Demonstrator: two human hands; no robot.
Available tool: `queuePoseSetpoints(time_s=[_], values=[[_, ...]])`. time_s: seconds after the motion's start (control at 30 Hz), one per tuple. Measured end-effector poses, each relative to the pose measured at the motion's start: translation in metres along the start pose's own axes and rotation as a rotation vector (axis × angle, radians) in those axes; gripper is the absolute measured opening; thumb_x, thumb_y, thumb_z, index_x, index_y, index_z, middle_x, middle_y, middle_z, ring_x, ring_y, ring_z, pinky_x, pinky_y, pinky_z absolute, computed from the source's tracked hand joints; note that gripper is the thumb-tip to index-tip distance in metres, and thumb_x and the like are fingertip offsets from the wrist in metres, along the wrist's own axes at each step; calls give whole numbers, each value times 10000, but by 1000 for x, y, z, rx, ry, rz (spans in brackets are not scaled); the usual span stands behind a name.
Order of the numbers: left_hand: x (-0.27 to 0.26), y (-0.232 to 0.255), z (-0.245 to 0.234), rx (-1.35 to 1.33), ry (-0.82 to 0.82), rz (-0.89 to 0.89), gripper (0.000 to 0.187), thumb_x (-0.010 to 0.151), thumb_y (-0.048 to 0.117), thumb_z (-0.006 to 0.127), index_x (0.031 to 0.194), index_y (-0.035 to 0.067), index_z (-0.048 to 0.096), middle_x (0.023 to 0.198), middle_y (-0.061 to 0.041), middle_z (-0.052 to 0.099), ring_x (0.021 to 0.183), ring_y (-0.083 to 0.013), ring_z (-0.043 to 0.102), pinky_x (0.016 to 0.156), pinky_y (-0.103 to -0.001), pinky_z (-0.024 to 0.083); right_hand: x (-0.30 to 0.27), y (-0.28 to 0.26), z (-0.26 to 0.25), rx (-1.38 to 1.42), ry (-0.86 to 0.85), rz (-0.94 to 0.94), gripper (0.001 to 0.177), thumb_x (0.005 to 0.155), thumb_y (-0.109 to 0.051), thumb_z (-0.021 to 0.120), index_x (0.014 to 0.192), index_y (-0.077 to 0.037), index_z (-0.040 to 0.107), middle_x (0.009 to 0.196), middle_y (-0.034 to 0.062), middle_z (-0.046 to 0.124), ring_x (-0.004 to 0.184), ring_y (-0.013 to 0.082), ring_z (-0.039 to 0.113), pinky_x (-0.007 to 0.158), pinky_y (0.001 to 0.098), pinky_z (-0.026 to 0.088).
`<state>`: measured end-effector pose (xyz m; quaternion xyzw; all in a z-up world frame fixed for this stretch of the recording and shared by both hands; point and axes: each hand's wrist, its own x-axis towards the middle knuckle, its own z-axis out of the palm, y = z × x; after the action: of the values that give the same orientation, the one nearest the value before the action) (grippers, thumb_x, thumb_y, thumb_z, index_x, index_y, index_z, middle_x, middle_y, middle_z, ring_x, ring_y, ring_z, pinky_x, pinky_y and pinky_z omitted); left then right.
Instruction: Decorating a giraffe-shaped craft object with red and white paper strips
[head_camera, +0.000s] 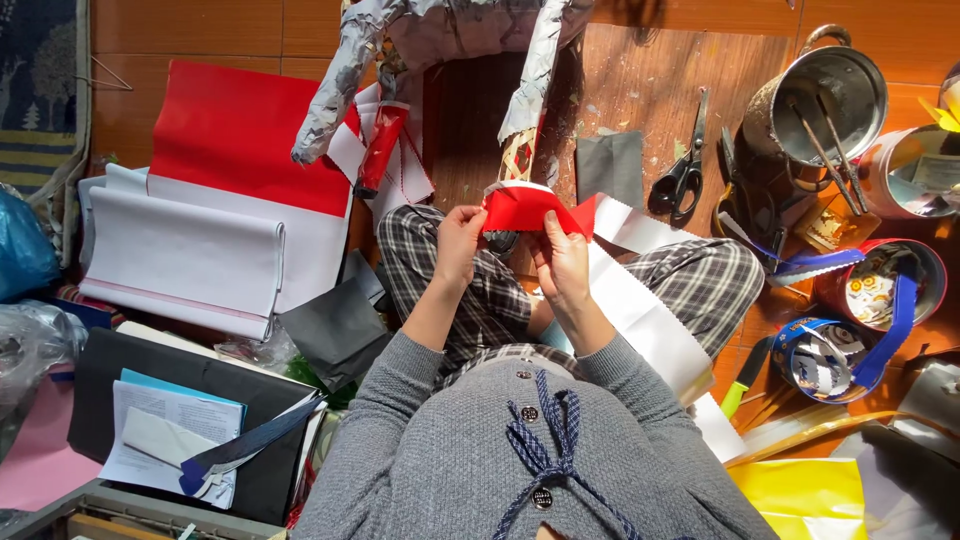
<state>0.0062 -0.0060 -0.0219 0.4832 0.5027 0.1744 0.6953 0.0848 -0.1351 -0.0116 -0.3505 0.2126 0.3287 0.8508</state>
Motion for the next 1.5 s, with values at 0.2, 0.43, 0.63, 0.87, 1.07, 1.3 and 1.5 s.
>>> queuePoseSetpoints(time_s=[0.2, 0.43, 0.63, 0.87, 1.07, 1.3, 1.5], values=[[-8, 30, 2, 779, 80, 889, 423, 758, -56, 764, 1081, 208, 690, 1040, 7, 450, 987, -188, 506, 877, -302, 455, -12, -12, 19, -54, 9, -57, 185, 897, -149, 709, 1034, -35, 659, 911, 162, 715, 832, 287, 735, 750, 436, 630], [7, 28, -7, 1024, -57, 1117, 554, 770, 9, 710, 1262, 257, 651, 981, -8, 451, 885, -237, 499, 738, -365, 422, -20, -19, 25, -57, -14, -56, 168, 905, -148, 696, 1027, -37, 663, 916, 172, 717, 850, 302, 737, 756, 451, 631], [-1, 36, -2, 698, -287, 815, 538, 844, -91, 542, 1299, 179, 637, 993, -69, 626, 896, -238, 641, 769, -309, 532, -4, -6, 3, -66, -39, -67, 228, 914, -170, 690, 1085, -23, 653, 966, 208, 712, 888, 343, 727, 784, 498, 621], [-51, 88, 36, 487, -363, 3, 764, 807, 565, 671, 1418, 144, 486, 1259, -250, 583, 1194, -389, 558, 964, -472, 457, 18, 16, -31, -91, 13, -86, 263, 931, -176, 680, 1108, 13, 638, 985, 255, 698, 901, 376, 720, 802, 540, 598], [-18, 46, 37, 495, -246, 16, 805, 550, 432, 926, 1243, 213, 580, 1078, -133, 674, 1027, -282, 658, 848, -363, 521, 8, 12, -52, -248, 10, 143, 239, 933, -262, 689, 923, -31, 627, 844, 112, 656, 737, 208, 645, 650, 344, 576], [1, 7, 51, 387, -173, 195, 419, 570, 222, 868, 957, 161, 718, 881, -109, 710, 868, -240, 685, 762, -314, 517, -35, -52, 34, -670, -209, 124, 240, 977, -370, 567, 924, -140, 609, 832, 9, 599, 667, 85, 519, 527, 175, 381], [-70, 116, 34, 531, -564, -42, 767, 665, 435, 788, 1270, 117, 441, 1125, -267, 630, 1015, -361, 653, 862, -407, 563, 79, -27, 3, -762, -447, 460, 632, 940, -572, 527, 1090, 31, 643, 861, 279, 669, 660, 416, 658, 459, 446, 491]])
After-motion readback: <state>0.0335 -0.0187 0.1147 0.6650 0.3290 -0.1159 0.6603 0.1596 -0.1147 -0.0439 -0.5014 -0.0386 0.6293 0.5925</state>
